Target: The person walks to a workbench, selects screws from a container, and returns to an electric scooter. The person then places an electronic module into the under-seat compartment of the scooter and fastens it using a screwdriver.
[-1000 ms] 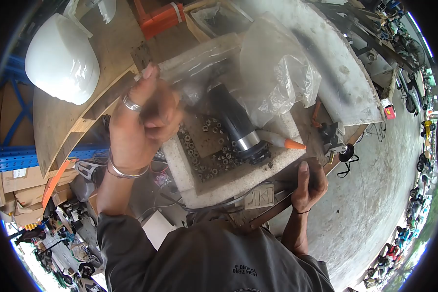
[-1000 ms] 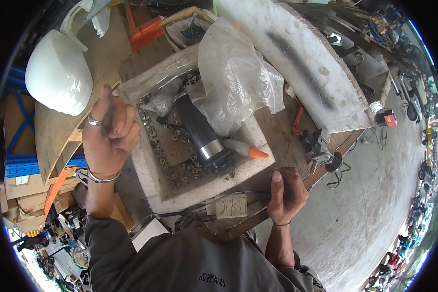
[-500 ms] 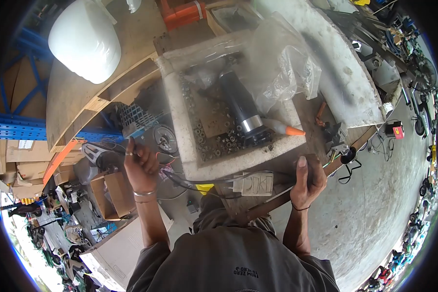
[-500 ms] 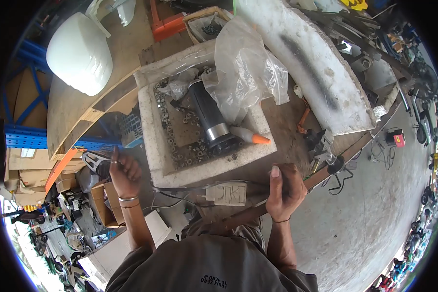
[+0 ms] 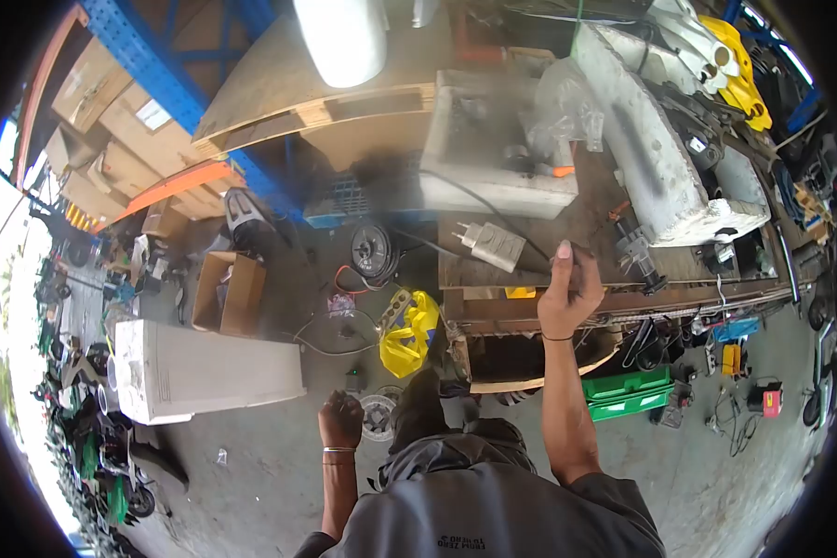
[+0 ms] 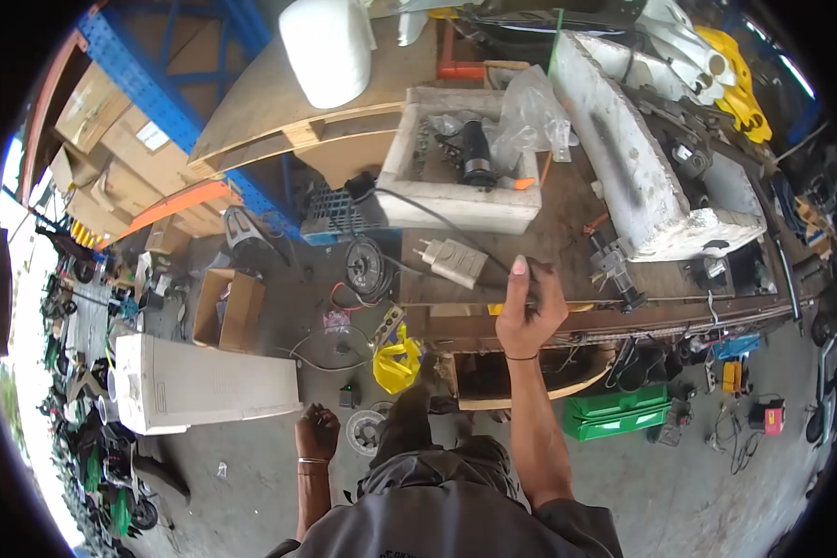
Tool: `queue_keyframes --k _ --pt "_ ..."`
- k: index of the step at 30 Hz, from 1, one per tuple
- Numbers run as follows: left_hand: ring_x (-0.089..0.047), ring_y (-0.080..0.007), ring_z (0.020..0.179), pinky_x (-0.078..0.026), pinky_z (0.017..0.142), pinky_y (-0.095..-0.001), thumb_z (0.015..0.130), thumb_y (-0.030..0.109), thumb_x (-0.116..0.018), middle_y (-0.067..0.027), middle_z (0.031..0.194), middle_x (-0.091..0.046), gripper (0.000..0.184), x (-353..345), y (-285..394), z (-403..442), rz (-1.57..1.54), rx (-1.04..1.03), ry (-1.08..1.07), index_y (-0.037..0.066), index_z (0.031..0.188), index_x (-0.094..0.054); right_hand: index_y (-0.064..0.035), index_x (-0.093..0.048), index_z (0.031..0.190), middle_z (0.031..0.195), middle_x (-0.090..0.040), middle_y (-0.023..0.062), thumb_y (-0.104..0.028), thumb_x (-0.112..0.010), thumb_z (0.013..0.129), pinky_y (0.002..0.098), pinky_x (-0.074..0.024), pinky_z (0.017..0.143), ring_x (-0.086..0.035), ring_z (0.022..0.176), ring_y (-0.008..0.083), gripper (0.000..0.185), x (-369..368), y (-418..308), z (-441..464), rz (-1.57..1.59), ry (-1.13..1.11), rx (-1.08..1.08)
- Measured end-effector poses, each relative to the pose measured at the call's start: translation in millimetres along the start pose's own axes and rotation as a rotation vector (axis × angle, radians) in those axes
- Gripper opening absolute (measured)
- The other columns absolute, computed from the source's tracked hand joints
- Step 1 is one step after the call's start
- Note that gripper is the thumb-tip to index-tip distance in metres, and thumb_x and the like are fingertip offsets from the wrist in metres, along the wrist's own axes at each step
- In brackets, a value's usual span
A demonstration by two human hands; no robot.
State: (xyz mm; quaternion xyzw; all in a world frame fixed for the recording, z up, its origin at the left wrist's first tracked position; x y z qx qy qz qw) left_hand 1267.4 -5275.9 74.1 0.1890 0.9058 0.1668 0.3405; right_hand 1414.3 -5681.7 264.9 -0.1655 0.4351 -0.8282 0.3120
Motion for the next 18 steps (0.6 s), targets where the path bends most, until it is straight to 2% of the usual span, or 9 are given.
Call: queue_keyframes --k 2,6,7,9,12,14,16,17,18 --pt "-0.053 -0.0175 0.072 -0.042 0.06 -0.0275 0.099 0.022 -0.047 -0.0053 0.08 -0.053 0.02 53.6 -11.9 -42.8 -0.029 -0.036 0.074 0.005 0.092 -0.055 0.0042 -0.064 0.093 0.081 -0.063 0.0147 -0.01 -0.065 0.092 0.032 -0.0458 0.067 -0.057 0.069 0.0239 0.014 0.2 -13.4 -15.5 -0.043 -0.016 0.1" --pt "-0.058 -0.0235 0.083 -0.048 0.073 -0.0338 0.097 0.017 -0.049 -0.0104 0.093 -0.059 0.019 114.3 -38.7 -119.0 -0.198 -0.121 0.229 0.001 0.103 -0.058 0.0081 -0.065 0.098 0.088 -0.069 0.0172 -0.009 -0.062 0.094 0.0357 -0.0503 0.069 -0.065 0.075 0.0262 0.017 -9.7 -34.4 -116.4 0.046 -0.295 0.143" --pt "-0.059 -0.0258 0.089 -0.049 0.077 -0.0363 0.097 0.017 -0.049 -0.0129 0.099 -0.061 0.022 140.4 -45.4 -125.9 -0.223 -0.125 0.25 -0.001 0.107 -0.058 0.0094 -0.064 0.099 0.091 -0.068 0.0144 -0.013 -0.061 0.097 0.0312 -0.0506 0.069 -0.063 0.075 0.0198 0.023 -16.9 -47.4 -152.3 0.129 -0.465 0.117" --pt "-0.059 -0.0284 0.1 -0.05 0.085 -0.0387 0.098 0.018 -0.048 -0.0148 0.111 -0.062 0.028 170.2 -51.9 -144.3 -0.277 -0.154 0.292 -0.004 0.114 -0.057 0.0077 -0.064 0.1 0.089 -0.068 0.0124 -0.016 -0.059 0.098 0.0329 -0.0499 0.069 -0.062 0.074 0.0191 0.024 -30.5 -45.4 -239.1 0.082 -0.8 0.044" --pt "-0.061 -0.0278 0.102 -0.047 0.09 -0.0382 0.099 0.017 -0.046 -0.0133 0.114 -0.063 0.028 189.1 -48.2 -186.6 -0.438 -0.227 0.363 -0.002 0.116 -0.058 0.003 -0.066 0.103 0.09 -0.07 0.0154 -0.02 -0.059 0.095 0.0346 -0.0512 0.075 -0.067 0.082 0.0272 0.026 -30.0 5.6 -387.2 0.158 -1.542 -0.259" --pt "-0.061 -0.0274 0.1 -0.047 0.09 -0.0384 0.099 0.017 -0.045 -0.0131 0.112 -0.063 0.027 215.2 -51.8 -207.7 -0.498 -0.273 0.358 -0.002 0.113 -0.058 -0.0016 -0.07 0.101 0.097 -0.072 0.0175 -0.026 -0.068 0.085 0.0386 -0.0522 0.083 -0.07 0.093 0.0299 0.029 -3.2 32.3 -442.4 -0.044 -1.907 -0.069" --pt "-0.061 -0.0271 0.097 -0.048 0.087 -0.0376 0.098 0.016 -0.045 -0.0127 0.105 -0.063 0.023 247.7 -55.1 -234.6 -0.593 -0.365 0.327 0.0 0.106 -0.059 -0.0046 -0.072 0.102 0.1 -0.072 0.0177 -0.03 -0.07 0.084 0.0405 -0.0527 0.086 -0.069 0.096 0.0338 0.032 31.2 101.1 -486.2 -0.18 -2.107 -0.179" --pt "-0.062 -0.0272 0.094 -0.049 0.084 -0.0377 0.098 0.016 -0.043 -0.0131 0.103 -0.064 0.025 274.6 -63.8 -240.8 -0.648 -0.395 0.313 0.0 0.106 -0.059 -0.0028 -0.072 0.104 0.101 -0.072 0.0167 -0.028 -0.072 0.082 0.0372 -0.0518 0.088 -0.069 0.098 0.0283 0.033 49.7 151.1 -503.4 -0.363 -2.176 -0.175" --pt "-0.063 -0.0274 0.091 -0.051 0.082 -0.0378 0.099 0.017 -0.041 -0.0135 0.101 -0.065 0.026 301.2 -71.8 -245.2 -0.695 -0.418 0.294 0.0 0.105 -0.06 -0.0029 -0.071 0.107 0.107 -0.071 0.0189 -0.03 -0.073 0.08 0.038 -0.0507 0.092 -0.068 0.103 0.03 0.038 68.1 182.9 -503.9 -0.583 -2.235 -0.165"
Point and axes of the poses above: each hand's wrist, its own z-axis towards the middle knuckle, its own x-axis out of the back of the hand, y = z × x, the point moved 3 cm from there along z, towards the middle knuckle
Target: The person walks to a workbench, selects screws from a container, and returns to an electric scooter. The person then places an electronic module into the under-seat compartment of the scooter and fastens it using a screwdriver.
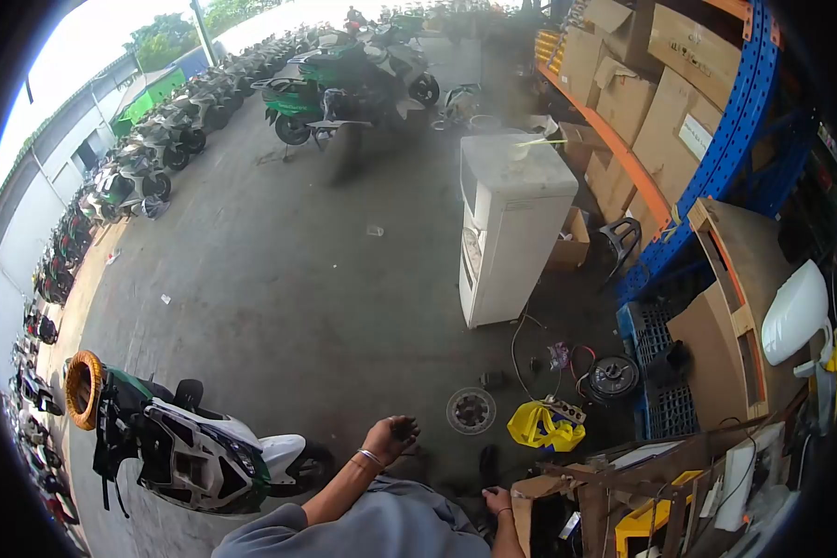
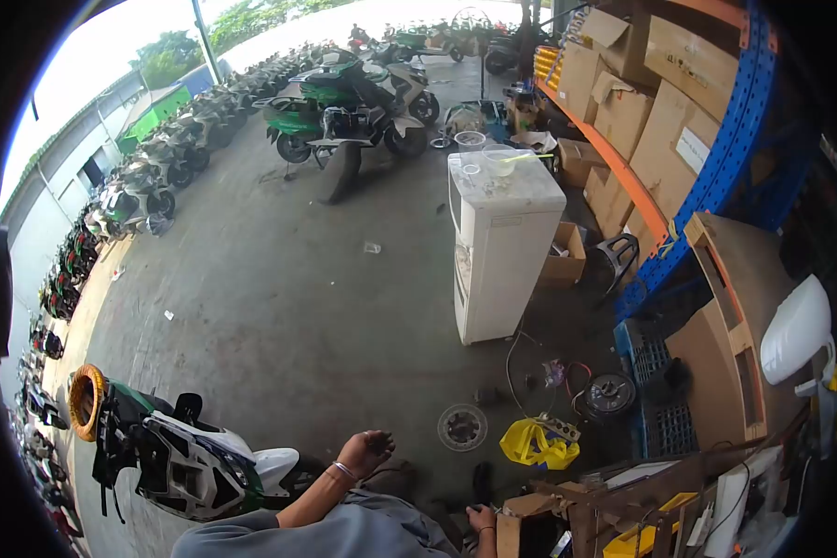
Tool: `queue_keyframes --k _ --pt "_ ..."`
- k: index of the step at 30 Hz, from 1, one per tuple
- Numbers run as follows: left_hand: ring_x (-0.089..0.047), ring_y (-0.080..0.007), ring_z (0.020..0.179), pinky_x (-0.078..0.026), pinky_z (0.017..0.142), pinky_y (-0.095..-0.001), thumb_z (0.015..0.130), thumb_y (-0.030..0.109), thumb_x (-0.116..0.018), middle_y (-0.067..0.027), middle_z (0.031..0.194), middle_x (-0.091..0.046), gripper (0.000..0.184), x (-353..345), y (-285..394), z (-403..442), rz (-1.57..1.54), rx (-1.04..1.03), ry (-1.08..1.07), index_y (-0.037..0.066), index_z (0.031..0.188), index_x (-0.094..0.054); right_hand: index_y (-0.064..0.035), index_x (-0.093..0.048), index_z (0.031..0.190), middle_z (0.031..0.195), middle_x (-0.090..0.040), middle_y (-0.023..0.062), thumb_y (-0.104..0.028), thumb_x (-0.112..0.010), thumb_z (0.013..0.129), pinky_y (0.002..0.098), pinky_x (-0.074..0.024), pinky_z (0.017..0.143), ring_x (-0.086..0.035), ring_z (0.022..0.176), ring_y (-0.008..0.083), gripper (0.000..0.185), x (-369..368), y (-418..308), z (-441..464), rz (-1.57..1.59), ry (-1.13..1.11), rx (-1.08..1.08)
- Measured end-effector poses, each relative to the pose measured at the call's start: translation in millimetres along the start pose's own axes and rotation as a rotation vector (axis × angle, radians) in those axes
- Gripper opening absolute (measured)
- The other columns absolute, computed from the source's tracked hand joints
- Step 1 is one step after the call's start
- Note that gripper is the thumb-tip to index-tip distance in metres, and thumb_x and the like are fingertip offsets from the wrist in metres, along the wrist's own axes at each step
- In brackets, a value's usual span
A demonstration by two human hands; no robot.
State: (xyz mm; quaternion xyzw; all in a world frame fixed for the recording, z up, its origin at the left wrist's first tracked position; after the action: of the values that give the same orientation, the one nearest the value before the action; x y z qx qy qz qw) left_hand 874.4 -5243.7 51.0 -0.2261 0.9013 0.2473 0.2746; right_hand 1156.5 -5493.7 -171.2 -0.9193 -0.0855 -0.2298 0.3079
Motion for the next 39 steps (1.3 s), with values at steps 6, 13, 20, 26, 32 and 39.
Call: queue_keyframes --k 6,13,20,26,32,39 --pt "-0.064 -0.027 0.092 -0.052 0.083 -0.0375 0.095 0.016 -0.043 -0.0139 0.097 -0.067 0.028 82.9 98.0 -30.1 -0.094 -0.136 0.148 -0.001 0.101 -0.064 -0.0017 -0.071 0.106 0.11 -0.068 0.019 -0.03 -0.068 0.082 0.0393 -0.0506 0.09 -0.065 0.105 0.0284 0.038 -13.4 62.0 -10.1 -0.334 -0.071 -0.571" --pt "-0.06 -0.0308 0.104 -0.051 0.087 -0.0375 0.085 0.007 -0.041 -0.02 0.121 -0.059 0.046 161.0 263.5 -27.9 -0.125 -0.269 0.11 -0.01 0.127 -0.051 0.0032 -0.069 0.097 0.081 -0.07 0.0129 -0.013 -0.066 0.082 0.0425 -0.0544 0.064 -0.068 0.072 0.0254 0.022 -75.8 -117.8 99.1 0.505 0.24 -0.553" --pt "-0.065 -0.0288 0.099 -0.053 0.088 -0.0357 0.086 0.006 -0.042 -0.0178 0.113 -0.064 0.043 167.7 430.4 -41.9 -0.061 -0.557 0.094 -0.008 0.125 -0.053 0.0013 -0.07 0.102 0.079 -0.069 0.0103 -0.021 -0.068 0.089 0.0326 -0.0522 0.059 -0.065 0.064 0.0156 0.026 -211.1 -482.1 172.3 -0.082 -0.043 0.432" --pt "-0.067 -0.0252 0.089 -0.057 0.079 -0.0322 0.084 0.007 -0.045 -0.0178 0.105 -0.067 0.041 258.8 450.1 7.7 -0.448 -0.619 0.188 -0.006 0.12 -0.057 -0.0034 -0.072 0.104 0.085 -0.072 0.0121 -0.03 -0.068 0.086 0.0333 -0.054 0.068 -0.069 0.073 0.0188 0.033 -261.3 -644.2 188.5 -0.207 -0.148 0.568" --pt "-0.064 -0.0227 0.079 -0.056 0.071 -0.0308 0.084 0.013 -0.049 -0.0128 0.093 -0.067 0.034 305.9 434.4 10.3 -0.494 -0.521 0.257 -0.005 0.111 -0.061 0.0022 -0.07 0.104 0.08 -0.071 0.0115 -0.026 -0.067 0.086 0.0351 -0.0543 0.061 -0.067 0.06 0.0201 0.034 -258.6 -615.3 245.0 -0.317 -0.13 0.112" --pt "-0.058 -0.0189 0.074 -0.051 0.065 -0.0291 0.082 0.017 -0.052 -0.0078 0.085 -0.061 0.035 302.1 447.2 25.8 -0.326 -0.455 0.122 -0.001 0.11 -0.063 0.0014 -0.069 0.107 0.081 -0.07 0.0142 -0.029 -0.065 0.088 0.0388 -0.0527 0.065 -0.066 0.066 0.0239 0.036 -212.1 -548.4 203.7 0.03 0.046 0.058"
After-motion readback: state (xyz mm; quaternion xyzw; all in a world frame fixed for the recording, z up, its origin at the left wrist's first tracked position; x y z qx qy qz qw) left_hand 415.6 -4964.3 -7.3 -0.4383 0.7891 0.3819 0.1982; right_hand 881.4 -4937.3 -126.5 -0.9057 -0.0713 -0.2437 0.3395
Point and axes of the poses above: each hand's wrist, its own z-axis towards the middle knuckle, its own x-axis out of the back of the hand, y = z × x, the point moved 3 cm from there along z, towards the middle knuckle
